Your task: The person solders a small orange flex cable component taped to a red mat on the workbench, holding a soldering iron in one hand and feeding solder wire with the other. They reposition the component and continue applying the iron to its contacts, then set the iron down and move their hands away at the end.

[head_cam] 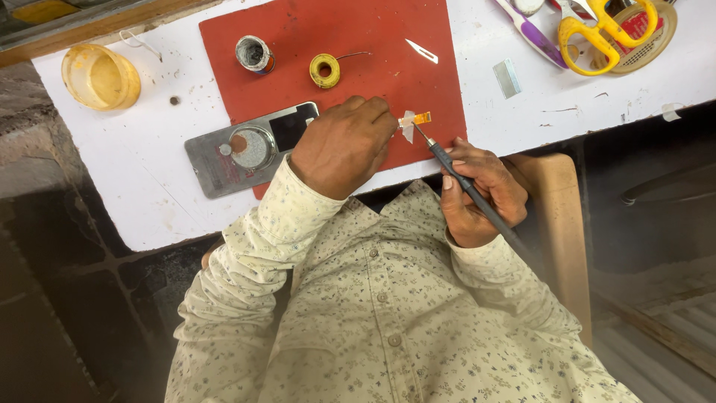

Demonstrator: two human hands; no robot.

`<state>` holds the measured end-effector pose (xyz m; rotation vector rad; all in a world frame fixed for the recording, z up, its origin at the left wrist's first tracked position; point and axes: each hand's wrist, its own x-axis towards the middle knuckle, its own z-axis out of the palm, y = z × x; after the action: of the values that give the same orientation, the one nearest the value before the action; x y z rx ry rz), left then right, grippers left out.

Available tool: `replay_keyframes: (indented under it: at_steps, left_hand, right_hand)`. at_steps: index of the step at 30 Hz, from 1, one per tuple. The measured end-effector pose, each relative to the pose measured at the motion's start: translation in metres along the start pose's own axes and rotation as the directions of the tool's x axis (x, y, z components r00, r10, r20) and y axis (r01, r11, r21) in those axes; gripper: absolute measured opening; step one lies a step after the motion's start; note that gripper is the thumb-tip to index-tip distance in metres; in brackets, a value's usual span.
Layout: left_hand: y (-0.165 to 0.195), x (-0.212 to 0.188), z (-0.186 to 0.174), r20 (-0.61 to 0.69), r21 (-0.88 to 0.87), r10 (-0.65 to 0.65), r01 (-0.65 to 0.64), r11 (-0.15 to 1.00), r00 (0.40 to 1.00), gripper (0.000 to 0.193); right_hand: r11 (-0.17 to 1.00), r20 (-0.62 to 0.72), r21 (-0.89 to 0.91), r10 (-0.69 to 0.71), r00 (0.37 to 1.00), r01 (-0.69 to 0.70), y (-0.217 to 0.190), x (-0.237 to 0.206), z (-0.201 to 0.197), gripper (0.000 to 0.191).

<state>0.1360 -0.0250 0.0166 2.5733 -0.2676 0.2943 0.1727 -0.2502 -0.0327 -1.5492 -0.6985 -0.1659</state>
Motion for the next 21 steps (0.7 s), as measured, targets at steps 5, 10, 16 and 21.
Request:
replay_keyframes:
  at_steps: [5,10,16,21]
  left_hand:
    - [-0.0001,0.0019,0.0004,0.018,0.005,-0.010,0.010,1.000,1.000,0.014]
    - [0.0003,0.0028,0.0010,0.017,0.008,-0.011,0.011,1.000,1.000,0.013]
    - [0.0008,0.0024,0.0021,0.020,0.007,-0.014,0.014,1.000,1.000,0.013]
    - [0.0011,0.0019,0.0018,0.004,0.001,-0.009,0.009,1.000,1.000,0.013]
  right_hand:
    - [0.999,0.003,-0.030,-0.018,1.000,0.018,-0.0001,0.0008,0.0007,0.015]
    - [0.998,-0.022,-0.027,-0.049,0.999,0.048,0.0025,0.0025,0.0027,0.014]
    - [0.993,0.022,-0.087,-0.073,0.997,0.075,-0.0009,0.0032,0.0019,0.016]
    - [0.985,0.041,-0.149,-0.075,0.996,0.081,-0.0040,0.0043,0.0025,0.015]
